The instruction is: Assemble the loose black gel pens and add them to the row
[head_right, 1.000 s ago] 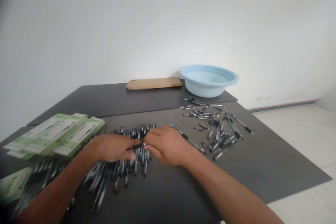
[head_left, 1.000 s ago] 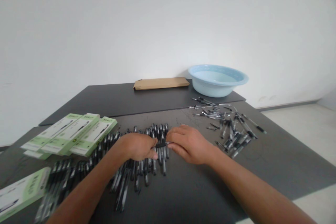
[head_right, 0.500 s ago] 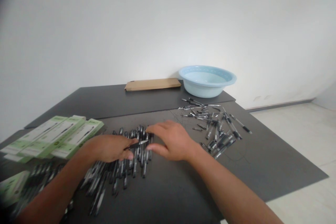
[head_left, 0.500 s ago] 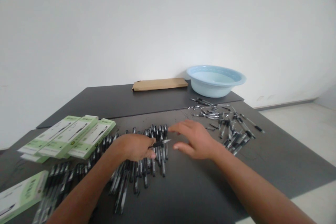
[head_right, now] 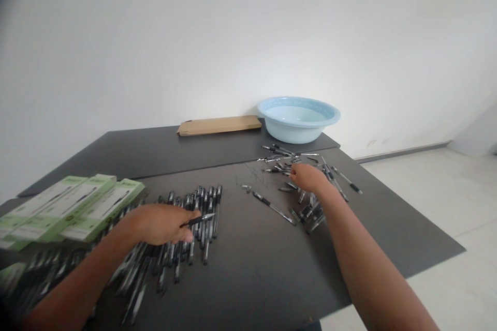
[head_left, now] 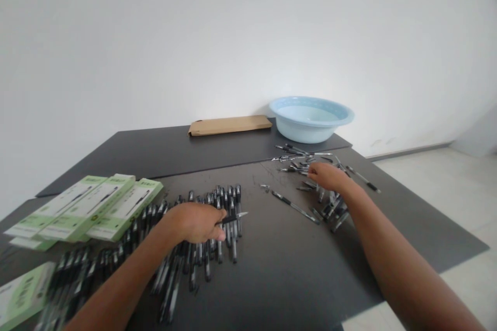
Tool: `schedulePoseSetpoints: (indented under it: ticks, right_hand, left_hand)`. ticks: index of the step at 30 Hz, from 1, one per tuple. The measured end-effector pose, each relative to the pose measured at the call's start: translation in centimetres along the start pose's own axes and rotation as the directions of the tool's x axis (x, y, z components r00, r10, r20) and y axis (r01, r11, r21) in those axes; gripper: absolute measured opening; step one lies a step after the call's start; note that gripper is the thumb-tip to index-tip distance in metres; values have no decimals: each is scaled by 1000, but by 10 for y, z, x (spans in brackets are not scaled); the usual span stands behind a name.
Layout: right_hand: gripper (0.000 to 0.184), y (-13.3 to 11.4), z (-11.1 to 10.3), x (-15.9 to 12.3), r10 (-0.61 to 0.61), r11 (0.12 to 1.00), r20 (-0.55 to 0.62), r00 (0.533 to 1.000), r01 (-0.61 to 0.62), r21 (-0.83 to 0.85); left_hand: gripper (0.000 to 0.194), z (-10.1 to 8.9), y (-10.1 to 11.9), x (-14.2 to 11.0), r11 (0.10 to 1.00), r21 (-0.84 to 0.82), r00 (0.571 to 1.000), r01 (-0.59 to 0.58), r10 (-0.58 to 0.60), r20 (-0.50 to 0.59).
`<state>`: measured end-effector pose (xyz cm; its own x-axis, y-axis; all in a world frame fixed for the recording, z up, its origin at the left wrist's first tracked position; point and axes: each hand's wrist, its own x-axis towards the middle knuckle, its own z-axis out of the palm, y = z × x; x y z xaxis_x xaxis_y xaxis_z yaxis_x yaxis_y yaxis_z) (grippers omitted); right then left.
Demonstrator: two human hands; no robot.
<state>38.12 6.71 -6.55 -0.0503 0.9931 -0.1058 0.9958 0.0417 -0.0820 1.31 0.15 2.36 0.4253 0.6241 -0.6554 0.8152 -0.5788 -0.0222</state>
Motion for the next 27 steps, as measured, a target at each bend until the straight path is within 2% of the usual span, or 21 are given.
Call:
schedulePoseSetpoints:
  ticks: [6, 10, 15, 22, 27]
  right_hand:
    - [16, 9, 6, 0, 23, 1000, 91, 996, -24, 13]
    - [17, 9, 9, -1, 16, 1000, 115, 993, -18, 17]
    - [16, 6, 11, 0, -9, 1000, 125, 992, 7, 14]
    - [15, 4, 15, 0, -38, 999, 115, 993, 36, 24]
    - [15, 2, 11, 0, 3, 1000, 18, 1000, -3, 17]
  left_hand:
    - [55, 3, -2, 5, 1000, 4, 1000, -7, 7, -3]
    - [53, 3, -2, 4, 1000, -9, 999, -11, 11, -37]
    - [51, 0, -2, 2, 1000, 6, 1000, -15, 15, -8]
    - [52, 1, -1, 1, 1000, 28, 1000, -3, 3, -14]
    - [55, -1, 0, -1, 1000, 15, 1000, 8, -8, 4]
